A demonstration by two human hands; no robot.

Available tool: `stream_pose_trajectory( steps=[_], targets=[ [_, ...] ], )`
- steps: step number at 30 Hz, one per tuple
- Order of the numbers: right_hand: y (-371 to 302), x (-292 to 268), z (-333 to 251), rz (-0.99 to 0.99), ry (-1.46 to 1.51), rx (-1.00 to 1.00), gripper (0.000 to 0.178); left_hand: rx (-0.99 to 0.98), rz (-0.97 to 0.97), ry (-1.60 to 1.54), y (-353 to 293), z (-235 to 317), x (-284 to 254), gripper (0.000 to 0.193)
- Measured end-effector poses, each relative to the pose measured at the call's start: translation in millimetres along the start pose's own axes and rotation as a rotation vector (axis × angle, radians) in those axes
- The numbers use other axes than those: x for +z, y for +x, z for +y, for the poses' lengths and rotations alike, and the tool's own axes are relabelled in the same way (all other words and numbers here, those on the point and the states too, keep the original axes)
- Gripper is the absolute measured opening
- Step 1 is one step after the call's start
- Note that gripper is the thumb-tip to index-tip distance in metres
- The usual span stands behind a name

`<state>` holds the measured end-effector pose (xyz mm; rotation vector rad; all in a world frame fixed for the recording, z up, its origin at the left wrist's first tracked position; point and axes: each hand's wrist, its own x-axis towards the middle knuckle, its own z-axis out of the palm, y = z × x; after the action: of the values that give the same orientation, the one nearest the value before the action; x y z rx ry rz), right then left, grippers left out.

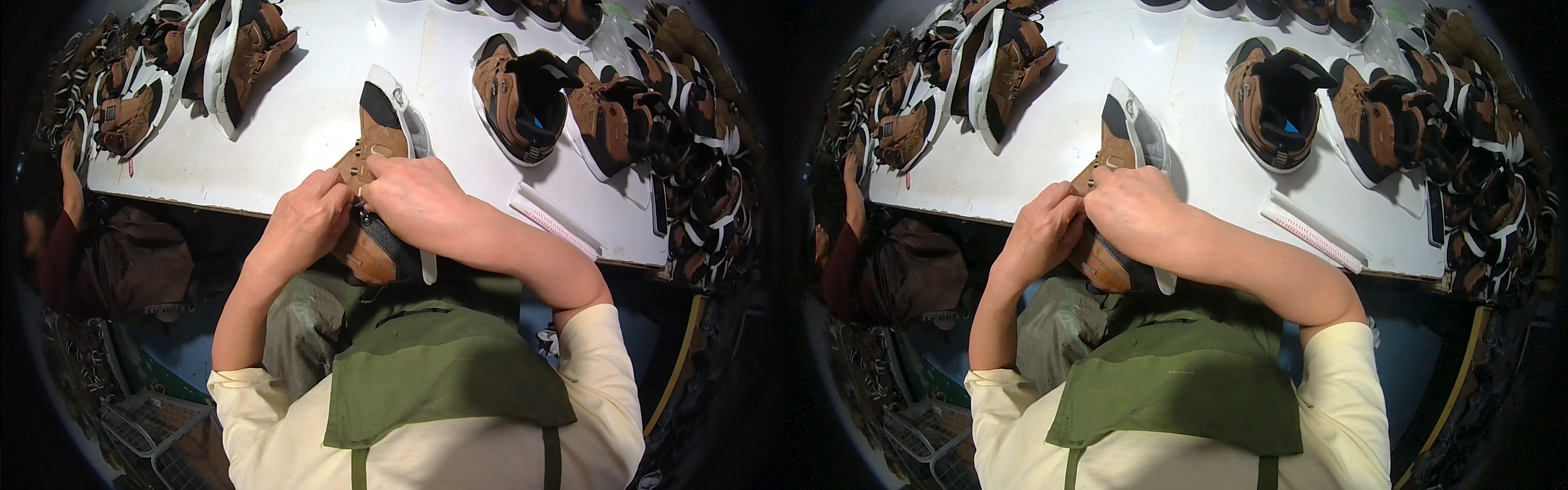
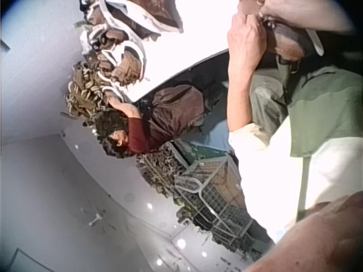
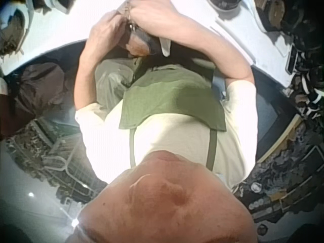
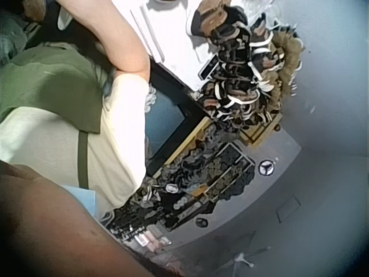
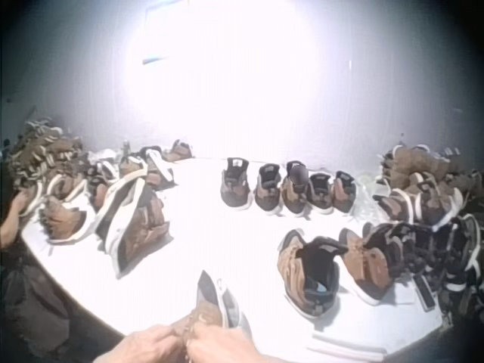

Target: The person assembles brown and black shoes at a white worktable, using a small metal tool to press and adjust parts of the shoe uppers and soles. They handle multiple shoes one at a time, turning them over and manipulating the edges and seams.

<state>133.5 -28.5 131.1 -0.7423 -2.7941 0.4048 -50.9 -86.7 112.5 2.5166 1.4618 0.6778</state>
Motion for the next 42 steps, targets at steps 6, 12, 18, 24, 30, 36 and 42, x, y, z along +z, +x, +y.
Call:
stream_pose_trajectory(
  steps=[6,12,18,24,30,36,42],
  targets=[
    [2,-2,-4,-0.018,-0.007,0.007,0.012,-0.003,0.003,-0.003,-1,0,1,0.013],
    [1,6,-4,0.007,-0.065,0.028,0.011,0.024,0.015,0.009,-1,-1,4,0.013],
    [1,4,-6,0.003,-0.094,0.013,0.008,0.008,-0.006,0.001,-2,-1,4,0.016],
    [2,1,-5,-0.009,-0.081,0.007,0.01,0.004,0.006,0.022,-3,-1,4,0.017],
    [-2,-12,11,0.086,0.163,0.054,0.015,-0.092,0.195,-0.34,-18,0,-26,0.01],
    [-28,-27,26,0.355,0.535,0.286,0.025,-0.232,-0.307,-0.491,-95,1,-46,0.03],
    [-44,-12,21,0.404,0.651,0.332,0.025,-0.089,-0.089,-0.413,-83,20,-33,0.014]
  ],
)
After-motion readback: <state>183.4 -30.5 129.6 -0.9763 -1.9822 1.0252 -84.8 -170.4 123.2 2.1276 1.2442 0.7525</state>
